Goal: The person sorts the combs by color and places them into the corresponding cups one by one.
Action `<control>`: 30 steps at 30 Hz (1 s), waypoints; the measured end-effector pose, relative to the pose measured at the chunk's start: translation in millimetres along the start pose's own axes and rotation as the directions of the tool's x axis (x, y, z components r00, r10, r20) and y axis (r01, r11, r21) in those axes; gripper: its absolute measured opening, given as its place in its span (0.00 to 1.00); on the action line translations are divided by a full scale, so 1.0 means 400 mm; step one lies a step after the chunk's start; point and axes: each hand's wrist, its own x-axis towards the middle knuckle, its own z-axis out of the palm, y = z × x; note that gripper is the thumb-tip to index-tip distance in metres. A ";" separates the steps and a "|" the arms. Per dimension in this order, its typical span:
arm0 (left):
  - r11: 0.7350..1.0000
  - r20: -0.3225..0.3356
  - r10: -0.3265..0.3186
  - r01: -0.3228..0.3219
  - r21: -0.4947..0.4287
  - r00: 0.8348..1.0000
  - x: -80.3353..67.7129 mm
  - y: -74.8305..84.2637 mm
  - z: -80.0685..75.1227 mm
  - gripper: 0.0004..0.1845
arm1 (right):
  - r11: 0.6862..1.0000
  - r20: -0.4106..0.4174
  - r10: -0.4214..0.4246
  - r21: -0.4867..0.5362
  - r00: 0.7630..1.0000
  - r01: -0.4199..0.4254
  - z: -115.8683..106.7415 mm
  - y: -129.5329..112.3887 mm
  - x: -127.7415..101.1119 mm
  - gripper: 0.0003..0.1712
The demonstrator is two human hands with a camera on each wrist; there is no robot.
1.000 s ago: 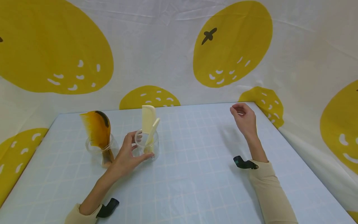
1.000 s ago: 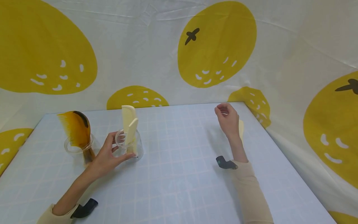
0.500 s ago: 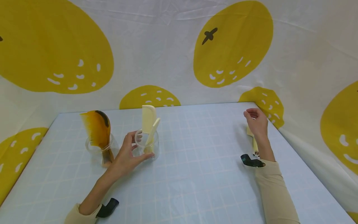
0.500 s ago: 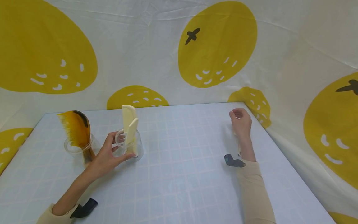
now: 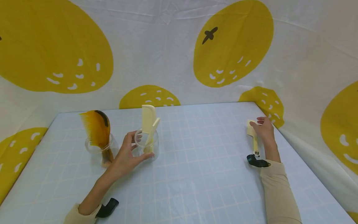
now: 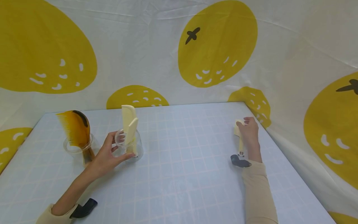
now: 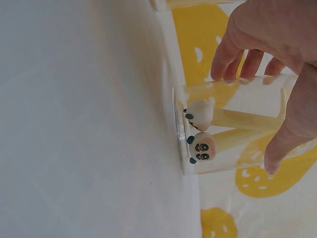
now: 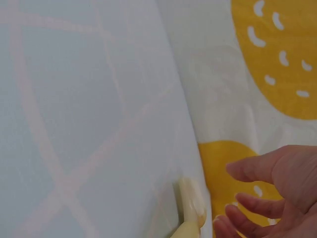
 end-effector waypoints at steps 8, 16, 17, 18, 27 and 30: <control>1.000 0.004 -0.002 0.002 -0.006 1.000 -0.002 -0.003 0.000 0.47 | 0.992 0.087 0.003 -0.124 0.996 0.007 -0.007 0.040 0.024 0.38; 1.000 0.002 -0.007 0.007 -0.007 1.000 -0.001 -0.001 0.000 0.46 | 0.989 0.097 0.004 -0.149 0.995 0.010 0.000 0.048 0.025 0.40; 1.000 0.001 -0.007 0.007 -0.006 1.000 -0.001 -0.002 0.001 0.47 | 0.989 0.098 0.002 -0.147 0.995 0.012 0.001 0.047 0.024 0.40; 1.000 0.001 -0.007 0.007 -0.004 1.000 -0.002 -0.002 0.001 0.47 | 0.990 0.097 -0.008 -0.143 0.995 0.021 0.000 0.044 0.021 0.40; 1.000 0.002 -0.011 0.011 -0.014 1.000 -0.002 0.001 0.001 0.46 | 0.987 0.015 -0.144 -0.066 0.989 0.145 -0.008 -0.004 -0.006 0.33; 1.000 -0.001 -0.018 0.018 -0.012 1.000 -0.003 0.006 0.000 0.46 | 0.984 -0.006 -0.175 -0.044 0.985 0.174 -0.012 -0.027 -0.019 0.33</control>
